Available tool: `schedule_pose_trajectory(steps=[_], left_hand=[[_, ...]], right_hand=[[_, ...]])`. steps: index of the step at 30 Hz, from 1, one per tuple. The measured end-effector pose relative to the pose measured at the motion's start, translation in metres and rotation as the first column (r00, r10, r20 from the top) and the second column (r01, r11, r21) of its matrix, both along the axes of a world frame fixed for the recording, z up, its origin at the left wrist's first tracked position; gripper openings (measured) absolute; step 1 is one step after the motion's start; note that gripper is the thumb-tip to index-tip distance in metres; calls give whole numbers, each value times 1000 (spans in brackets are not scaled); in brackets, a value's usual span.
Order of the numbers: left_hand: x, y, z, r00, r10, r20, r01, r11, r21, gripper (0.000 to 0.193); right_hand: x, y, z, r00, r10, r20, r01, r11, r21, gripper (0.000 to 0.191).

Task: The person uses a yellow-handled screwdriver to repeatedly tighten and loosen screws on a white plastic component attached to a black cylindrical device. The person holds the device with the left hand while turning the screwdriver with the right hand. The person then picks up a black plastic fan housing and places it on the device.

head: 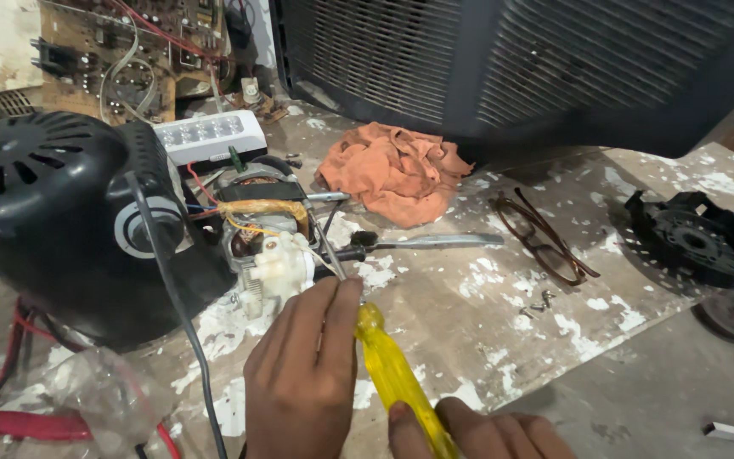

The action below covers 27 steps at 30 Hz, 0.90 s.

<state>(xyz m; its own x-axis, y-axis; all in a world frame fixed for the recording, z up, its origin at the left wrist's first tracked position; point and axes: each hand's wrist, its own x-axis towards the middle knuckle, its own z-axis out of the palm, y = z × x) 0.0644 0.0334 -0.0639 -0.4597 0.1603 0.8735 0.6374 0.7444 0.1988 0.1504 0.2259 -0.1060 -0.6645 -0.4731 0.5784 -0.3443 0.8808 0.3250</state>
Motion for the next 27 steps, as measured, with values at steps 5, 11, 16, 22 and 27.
schedule_pose_trajectory(steps=[5,11,16,22,27], left_hand=[[3,1,8,999,-22,31,23,999,-31,44],[16,0,10,981,188,39,-192,971,141,36],[7,0,-6,963,235,129,-263,923,280,65],[-28,9,-16,949,289,123,-313,841,442,78],[-34,13,-14,955,232,186,-296,796,528,66]], right_hand=[[-4,-3,42,974,122,-191,-102,988,113,37],[3,-26,76,988,24,-154,-3,991,136,51],[5,-37,90,996,-17,-84,36,973,229,60],[-2,-43,102,977,55,-204,30,921,390,54],[-10,-54,106,969,66,-239,52,889,456,49]])
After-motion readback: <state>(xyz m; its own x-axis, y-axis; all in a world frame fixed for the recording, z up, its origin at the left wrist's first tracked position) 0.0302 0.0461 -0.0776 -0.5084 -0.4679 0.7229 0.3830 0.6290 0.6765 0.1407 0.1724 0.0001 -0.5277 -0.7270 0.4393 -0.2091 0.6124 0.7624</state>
